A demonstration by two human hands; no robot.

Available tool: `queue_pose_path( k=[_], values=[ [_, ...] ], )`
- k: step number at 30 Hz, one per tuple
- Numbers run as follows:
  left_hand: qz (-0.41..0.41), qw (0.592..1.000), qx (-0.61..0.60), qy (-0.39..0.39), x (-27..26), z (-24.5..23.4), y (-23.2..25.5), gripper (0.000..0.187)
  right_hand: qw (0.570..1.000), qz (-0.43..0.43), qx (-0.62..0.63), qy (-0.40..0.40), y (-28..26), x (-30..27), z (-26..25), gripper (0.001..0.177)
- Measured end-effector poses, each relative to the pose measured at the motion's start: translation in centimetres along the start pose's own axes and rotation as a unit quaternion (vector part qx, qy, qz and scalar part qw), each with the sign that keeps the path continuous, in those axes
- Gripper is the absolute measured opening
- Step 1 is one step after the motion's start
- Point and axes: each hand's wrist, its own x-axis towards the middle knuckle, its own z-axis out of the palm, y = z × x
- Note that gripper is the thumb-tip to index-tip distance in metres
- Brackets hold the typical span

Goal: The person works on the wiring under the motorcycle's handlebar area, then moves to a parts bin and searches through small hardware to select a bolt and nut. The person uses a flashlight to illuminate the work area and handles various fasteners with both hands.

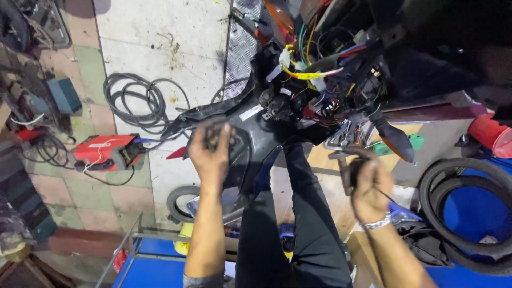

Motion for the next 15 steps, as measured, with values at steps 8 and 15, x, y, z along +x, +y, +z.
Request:
queue_pose_path(
  k=[8, 15],
  values=[
    [-0.049, 0.992, -0.070, -0.091, -1.5, 2.9, 1.8, 0.015, 0.998, -0.039, 0.035, 0.043, -1.7, -0.3, 3.7, 0.035],
    [0.172, 0.979, -0.077, -0.079, 1.9, 5.7, 5.9, 0.022, 0.984, -0.014, 0.134, 0.113, -7.0, 5.9, 5.7, 0.038]
  ],
)
